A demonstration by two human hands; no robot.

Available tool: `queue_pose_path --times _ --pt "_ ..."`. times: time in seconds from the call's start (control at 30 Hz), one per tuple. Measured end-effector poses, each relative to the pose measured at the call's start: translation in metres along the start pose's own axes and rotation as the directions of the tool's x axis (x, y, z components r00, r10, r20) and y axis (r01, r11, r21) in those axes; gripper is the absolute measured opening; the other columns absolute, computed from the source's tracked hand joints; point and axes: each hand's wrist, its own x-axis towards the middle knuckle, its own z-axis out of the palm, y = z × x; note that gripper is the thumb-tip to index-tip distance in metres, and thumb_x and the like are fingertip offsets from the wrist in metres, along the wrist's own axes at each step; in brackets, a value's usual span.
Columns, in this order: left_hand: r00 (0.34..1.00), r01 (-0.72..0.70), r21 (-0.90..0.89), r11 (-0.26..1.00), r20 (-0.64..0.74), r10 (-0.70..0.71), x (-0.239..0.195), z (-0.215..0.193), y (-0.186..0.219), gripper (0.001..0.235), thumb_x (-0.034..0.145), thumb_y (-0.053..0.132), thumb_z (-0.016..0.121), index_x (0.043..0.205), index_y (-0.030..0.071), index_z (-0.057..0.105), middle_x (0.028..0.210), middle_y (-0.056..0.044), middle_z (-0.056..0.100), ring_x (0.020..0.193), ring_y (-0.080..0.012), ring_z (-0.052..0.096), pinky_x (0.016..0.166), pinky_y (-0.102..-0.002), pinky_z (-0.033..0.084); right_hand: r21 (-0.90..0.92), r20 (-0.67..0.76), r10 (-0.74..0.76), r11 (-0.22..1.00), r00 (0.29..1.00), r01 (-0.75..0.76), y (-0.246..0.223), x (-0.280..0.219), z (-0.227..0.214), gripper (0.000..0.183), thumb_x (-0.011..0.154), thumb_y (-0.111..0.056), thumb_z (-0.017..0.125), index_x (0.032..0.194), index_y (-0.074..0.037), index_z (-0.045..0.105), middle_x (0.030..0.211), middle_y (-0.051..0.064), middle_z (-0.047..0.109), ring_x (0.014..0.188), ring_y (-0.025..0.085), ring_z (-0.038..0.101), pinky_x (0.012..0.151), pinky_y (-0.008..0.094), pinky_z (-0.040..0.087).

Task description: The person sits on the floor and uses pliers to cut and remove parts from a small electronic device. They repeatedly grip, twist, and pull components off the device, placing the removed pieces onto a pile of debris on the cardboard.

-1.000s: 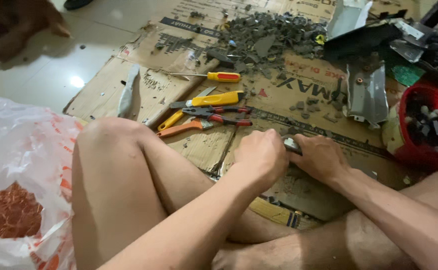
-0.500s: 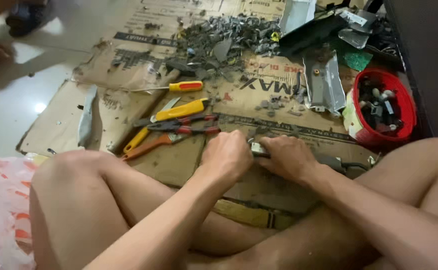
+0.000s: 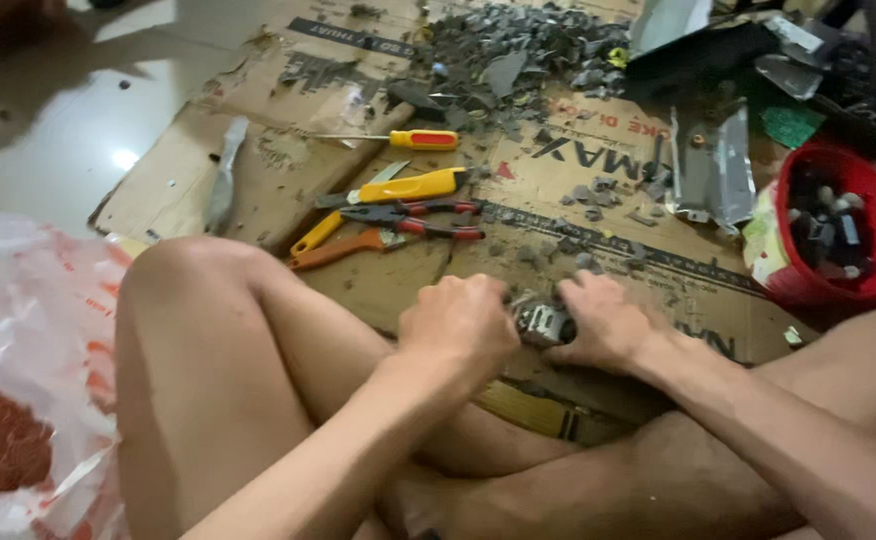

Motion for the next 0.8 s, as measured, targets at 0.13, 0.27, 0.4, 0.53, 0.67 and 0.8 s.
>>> queue_pose_path --times 0.13,0.27,0.4,0.53,0.67,0.8 --pt "0.998 -0.058 0.009 0.998 0.015 0.057 -0.009 0.001 0.003 0.030 0.084 0.021 0.054 0.097 0.011 0.078 0.091 -0.023 0.074 0.095 -0.0455 0.072 0.080 -0.057 0.059 0.012 -0.063 0.043 0.999 0.997 -0.042 -0.007 -0.009 -0.014 0.081 0.058 -0.061 0.086 0.113 -0.008 0.060 0.108 0.013 0.061 0.111 0.037 0.065 0.091 0.048 0.059" --pt "0.994 -0.096 0.027 0.995 0.058 0.094 0.002 0.015 0.000 0.032 0.086 0.018 0.051 0.101 0.006 0.077 0.092 -0.027 0.073 0.097 -0.0476 0.072 0.079 -0.057 0.060 0.046 -0.040 0.070 0.997 0.997 -0.068 0.000 -0.003 -0.001 0.087 0.055 -0.067 0.085 0.116 -0.011 0.059 0.112 0.013 0.060 0.113 0.036 0.064 0.094 0.049 0.057" --pt "0.994 -0.064 -0.027 0.998 0.083 0.066 -0.009 0.005 0.009 0.034 0.086 0.016 0.048 0.100 0.004 0.077 0.096 -0.028 0.073 0.101 -0.0475 0.071 0.080 -0.058 0.059 0.046 -0.015 0.151 0.988 0.988 -0.150 0.000 0.006 0.012 0.097 0.049 -0.077 0.084 0.122 -0.021 0.054 0.118 0.005 0.055 0.118 0.030 0.060 0.094 0.048 0.057" --pt "0.994 -0.085 -0.044 0.995 0.066 0.088 0.019 0.018 0.007 0.029 0.086 0.013 0.054 0.096 -0.002 0.077 0.092 -0.032 0.072 0.095 -0.0483 0.072 0.079 -0.058 0.060 0.085 0.055 0.183 0.979 0.982 -0.187 -0.004 0.009 0.009 0.097 0.048 -0.075 0.086 0.121 -0.023 0.050 0.124 0.002 0.051 0.124 0.029 0.055 0.097 0.052 0.054" --pt "0.995 0.017 -0.083 0.996 0.104 -0.008 0.021 0.019 0.017 0.037 0.088 0.016 0.049 0.108 -0.002 0.075 0.102 -0.028 0.073 0.105 -0.0453 0.071 0.084 -0.056 0.058 0.168 0.095 0.214 0.959 0.972 -0.227 -0.007 0.003 -0.001 0.091 0.052 -0.063 0.089 0.120 -0.018 0.048 0.127 0.009 0.051 0.128 0.033 0.050 0.098 0.061 0.049" --pt "0.968 0.191 -0.298 0.935 0.215 -0.129 -0.013 -0.010 0.020 0.040 0.091 0.013 0.046 0.117 -0.001 0.073 0.108 -0.028 0.073 0.112 -0.0445 0.069 0.092 -0.053 0.057 0.208 0.185 0.211 0.946 0.960 -0.248 -0.017 0.001 -0.026 0.105 0.050 -0.066 0.092 0.128 -0.013 0.045 0.137 0.016 0.052 0.134 0.038 0.048 0.102 0.067 0.045"
